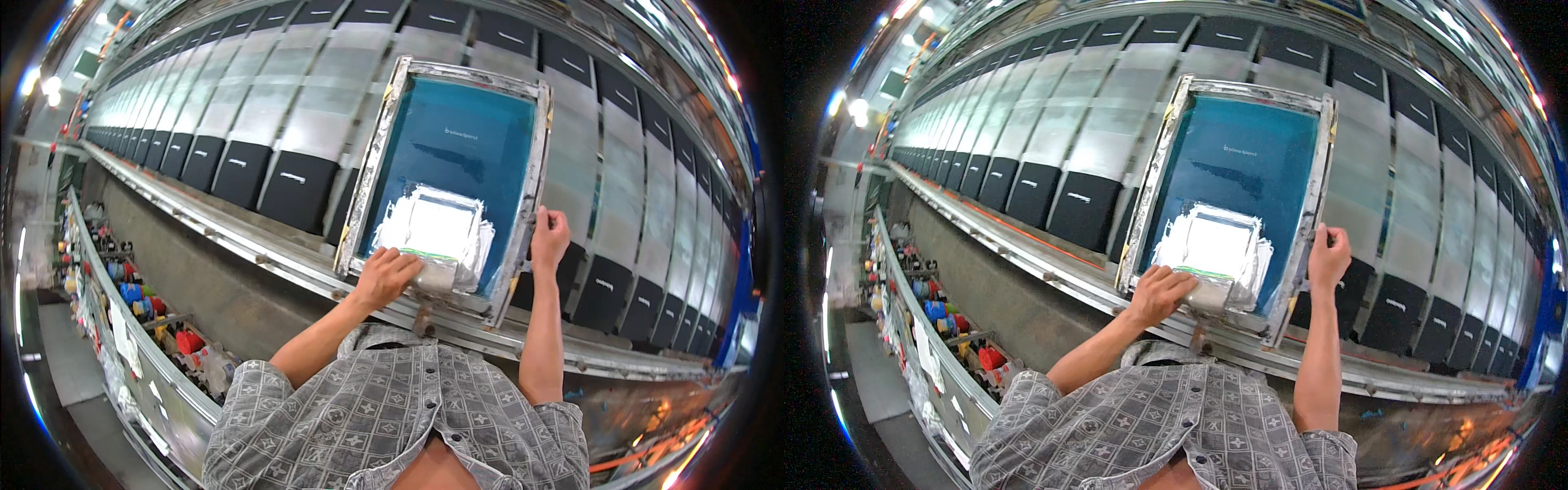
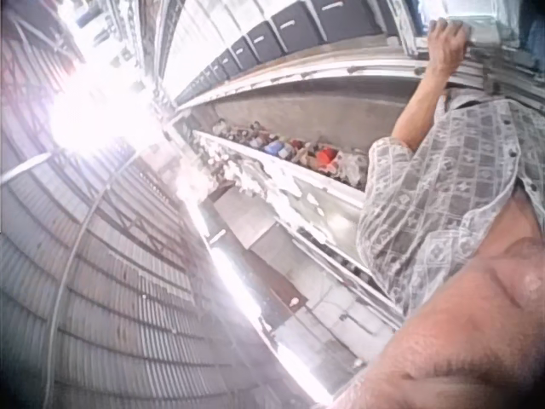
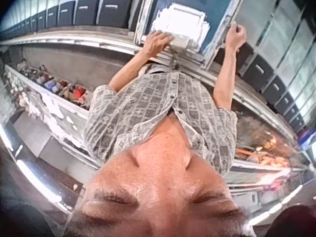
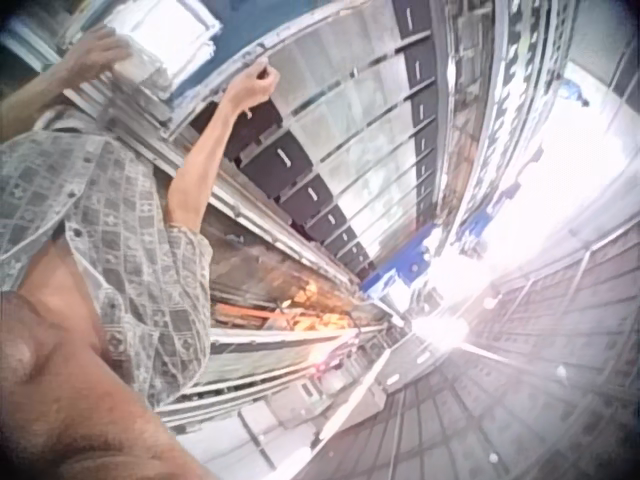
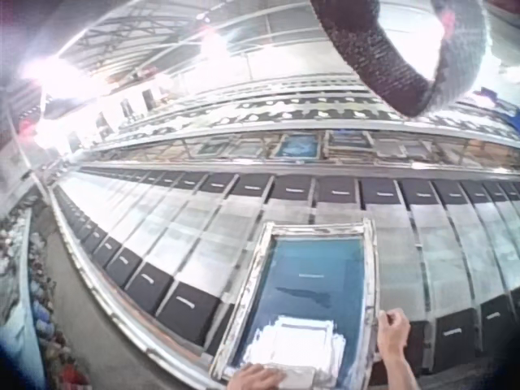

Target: The person uses a squeegee to spread white ink across a screen printing frame. They repeatedly pull the ink from the top to the bottom of the frame, then lift and reposition the squeegee to repeat the motion.

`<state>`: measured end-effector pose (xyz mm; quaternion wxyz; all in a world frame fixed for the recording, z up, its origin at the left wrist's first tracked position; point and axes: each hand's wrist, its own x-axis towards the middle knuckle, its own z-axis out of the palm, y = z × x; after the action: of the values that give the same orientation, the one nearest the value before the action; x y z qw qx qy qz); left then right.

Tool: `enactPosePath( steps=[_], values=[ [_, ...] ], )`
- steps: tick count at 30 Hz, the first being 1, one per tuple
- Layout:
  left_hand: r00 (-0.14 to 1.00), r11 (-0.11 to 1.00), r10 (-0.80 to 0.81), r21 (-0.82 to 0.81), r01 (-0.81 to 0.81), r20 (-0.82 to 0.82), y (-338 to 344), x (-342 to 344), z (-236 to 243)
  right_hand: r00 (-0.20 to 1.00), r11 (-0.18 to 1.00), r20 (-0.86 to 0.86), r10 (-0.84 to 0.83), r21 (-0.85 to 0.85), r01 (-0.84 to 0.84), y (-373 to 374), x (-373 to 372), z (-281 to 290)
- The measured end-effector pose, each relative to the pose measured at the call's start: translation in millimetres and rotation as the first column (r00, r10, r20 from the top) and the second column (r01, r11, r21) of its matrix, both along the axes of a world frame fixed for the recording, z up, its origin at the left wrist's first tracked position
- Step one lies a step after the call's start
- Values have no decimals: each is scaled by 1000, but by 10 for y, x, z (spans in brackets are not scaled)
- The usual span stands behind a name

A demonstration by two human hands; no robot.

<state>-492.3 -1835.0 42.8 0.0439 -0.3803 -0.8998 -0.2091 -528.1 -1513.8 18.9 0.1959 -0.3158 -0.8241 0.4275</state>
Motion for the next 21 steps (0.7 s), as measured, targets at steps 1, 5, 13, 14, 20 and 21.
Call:
enactPosePath(
  steps=[1,5,13,14,20,21],
  values=[
    [1000,999,17,-31,-17,2,-162,-144,-12,1000,999,-22,7,-40,-8,-142,-47,-96],
    [996,992,70,-113,-64,51,-831,-624,57,994,998,-108,4,-55,-10,-991,-209,-249],
    [985,999,-2,-52,11,175,-1111,-894,-68,1000,999,-14,-28,-18,28,-1291,-340,-313],
    [978,994,-31,-93,51,208,-1108,-920,-110,999,999,6,-33,12,33,-1275,-348,-357],
    [926,964,-91,-202,174,367,-985,-1426,24,945,988,327,-1,143,-49,-1176,-403,-378],
    [935,977,-77,-163,140,345,-974,-1571,-61,913,978,407,14,186,-99,-1189,-422,-305]
  ],
)
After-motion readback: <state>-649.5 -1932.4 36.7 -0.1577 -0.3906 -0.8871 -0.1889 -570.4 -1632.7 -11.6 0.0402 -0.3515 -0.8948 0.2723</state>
